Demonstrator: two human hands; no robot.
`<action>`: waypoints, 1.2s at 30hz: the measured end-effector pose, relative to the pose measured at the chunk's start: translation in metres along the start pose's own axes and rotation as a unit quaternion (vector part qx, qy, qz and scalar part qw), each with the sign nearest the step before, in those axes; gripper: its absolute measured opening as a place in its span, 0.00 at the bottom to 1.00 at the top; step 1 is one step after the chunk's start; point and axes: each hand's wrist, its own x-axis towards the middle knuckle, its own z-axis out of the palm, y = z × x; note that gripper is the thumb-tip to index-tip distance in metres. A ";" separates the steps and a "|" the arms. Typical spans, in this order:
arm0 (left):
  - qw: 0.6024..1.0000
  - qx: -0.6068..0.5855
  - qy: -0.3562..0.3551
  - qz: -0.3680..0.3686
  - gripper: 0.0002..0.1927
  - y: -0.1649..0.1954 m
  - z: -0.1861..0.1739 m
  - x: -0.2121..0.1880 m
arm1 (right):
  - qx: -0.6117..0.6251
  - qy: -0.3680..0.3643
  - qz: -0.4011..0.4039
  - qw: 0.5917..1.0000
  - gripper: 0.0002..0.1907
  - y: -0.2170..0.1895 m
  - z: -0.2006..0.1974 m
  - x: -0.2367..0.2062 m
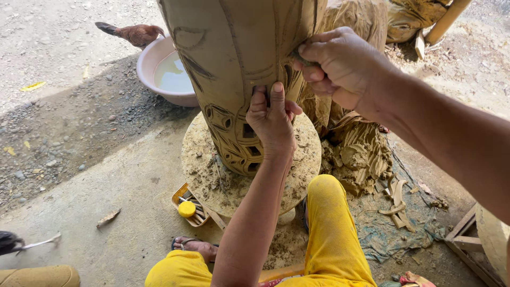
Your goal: The person carves intricate patterns into a large wooden object using a small carving knife. They hold the wood steady with one hand while carefully cutting designs with the other. Chickens are visible in the background, but the person does not interact with them.
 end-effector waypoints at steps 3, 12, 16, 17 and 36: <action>1.000 0.006 -0.006 -0.002 0.04 0.001 0.000 -0.001 | -0.003 -0.003 -0.015 1.000 0.09 0.001 0.005 -0.002; 1.000 0.005 -0.017 -0.022 0.07 0.011 -0.005 -0.006 | -0.068 0.037 -0.008 0.997 0.12 0.010 0.001 -0.018; 0.999 0.028 -0.008 -0.031 0.06 0.014 -0.006 -0.009 | -0.084 0.001 -0.033 0.996 0.14 0.006 -0.011 -0.043; 0.999 0.028 -0.005 -0.041 0.07 0.015 -0.006 -0.010 | -0.073 0.000 -0.033 0.997 0.15 0.006 -0.016 -0.051; 0.999 0.029 0.001 -0.014 0.07 0.015 -0.011 -0.006 | 0.086 -0.048 -0.034 0.995 0.12 0.009 -0.026 -0.028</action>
